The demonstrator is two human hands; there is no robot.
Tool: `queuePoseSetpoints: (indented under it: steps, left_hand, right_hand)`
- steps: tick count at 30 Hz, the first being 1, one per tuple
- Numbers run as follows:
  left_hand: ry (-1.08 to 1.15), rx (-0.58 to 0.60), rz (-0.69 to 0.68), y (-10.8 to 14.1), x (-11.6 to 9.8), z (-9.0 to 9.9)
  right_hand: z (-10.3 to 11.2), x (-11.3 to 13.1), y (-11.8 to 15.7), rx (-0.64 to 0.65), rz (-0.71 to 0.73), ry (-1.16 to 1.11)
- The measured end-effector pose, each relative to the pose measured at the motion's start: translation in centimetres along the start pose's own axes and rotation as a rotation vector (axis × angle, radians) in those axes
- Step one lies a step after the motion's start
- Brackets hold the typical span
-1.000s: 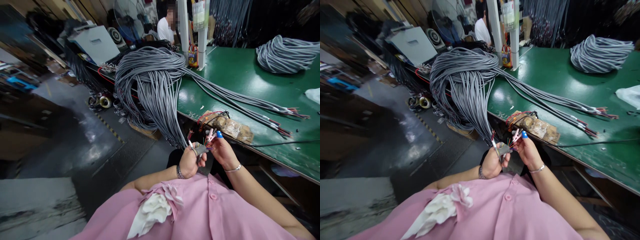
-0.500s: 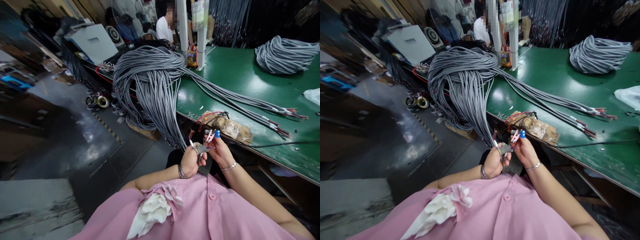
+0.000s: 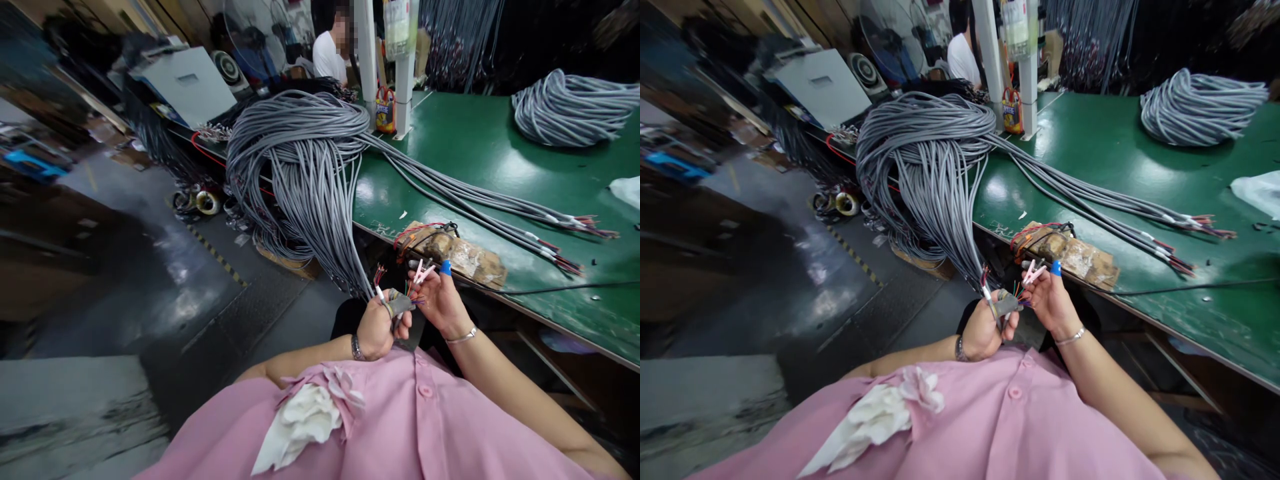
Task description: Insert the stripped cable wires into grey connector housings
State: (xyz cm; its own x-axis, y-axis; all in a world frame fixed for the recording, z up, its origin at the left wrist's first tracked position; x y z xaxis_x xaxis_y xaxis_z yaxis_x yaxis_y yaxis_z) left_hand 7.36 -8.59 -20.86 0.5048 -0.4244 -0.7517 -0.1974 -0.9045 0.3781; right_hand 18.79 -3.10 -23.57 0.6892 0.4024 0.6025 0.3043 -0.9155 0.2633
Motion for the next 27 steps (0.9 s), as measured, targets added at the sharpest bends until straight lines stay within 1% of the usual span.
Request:
queuePoseSetpoints:
  steps: [3, 6, 12, 17, 20, 25, 27]
  left_hand:
    - [0.012, -0.006, -0.022, 0.4, -0.3, 0.0]
    - [0.011, -0.018, -0.046, 0.4, -0.4, 0.0]
    - [-0.001, -0.015, -0.074, -0.1, -0.4, -0.1]
    - [-0.008, -0.015, -0.054, -0.4, -0.3, -0.4]
    - [-0.003, -0.009, -0.040, -0.5, -0.2, -0.5]
    - [-0.009, -0.005, -0.041, -0.7, 0.0, -0.5]
    - [-0.016, -0.012, -0.046, -0.8, 0.0, -0.4]
  right_hand:
    - [0.0, 0.5, 0.1, 0.007, -0.013, 0.026]
    - [0.0, 0.8, 0.1, -0.016, -0.012, 0.054]
    - [-0.1, 1.1, 0.1, -0.076, 0.087, 0.204]
    - [0.3, 0.4, 0.1, -0.070, 0.151, 0.179]
    - [0.5, 0.4, 0.0, -0.103, 0.191, 0.198]
    - [0.0, 0.0, -0.5, -0.083, 0.050, 0.112]
    - [-0.2, 0.1, -0.6, -0.083, 0.038, 0.086]
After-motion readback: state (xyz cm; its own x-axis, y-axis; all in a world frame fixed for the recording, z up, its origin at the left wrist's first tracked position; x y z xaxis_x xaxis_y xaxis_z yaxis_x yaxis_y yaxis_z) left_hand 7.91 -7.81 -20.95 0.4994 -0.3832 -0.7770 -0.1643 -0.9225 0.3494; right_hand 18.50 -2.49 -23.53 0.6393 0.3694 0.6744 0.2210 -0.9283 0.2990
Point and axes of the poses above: each hand's wrist, its own y-axis away from the middle knuckle, its own z-axis out of the back of the hand, x = y × z, the point moved 5 cm from there along -y, towards the middle knuckle, and after that the axes turned 4 degrees about y, right-handed, at the moved point
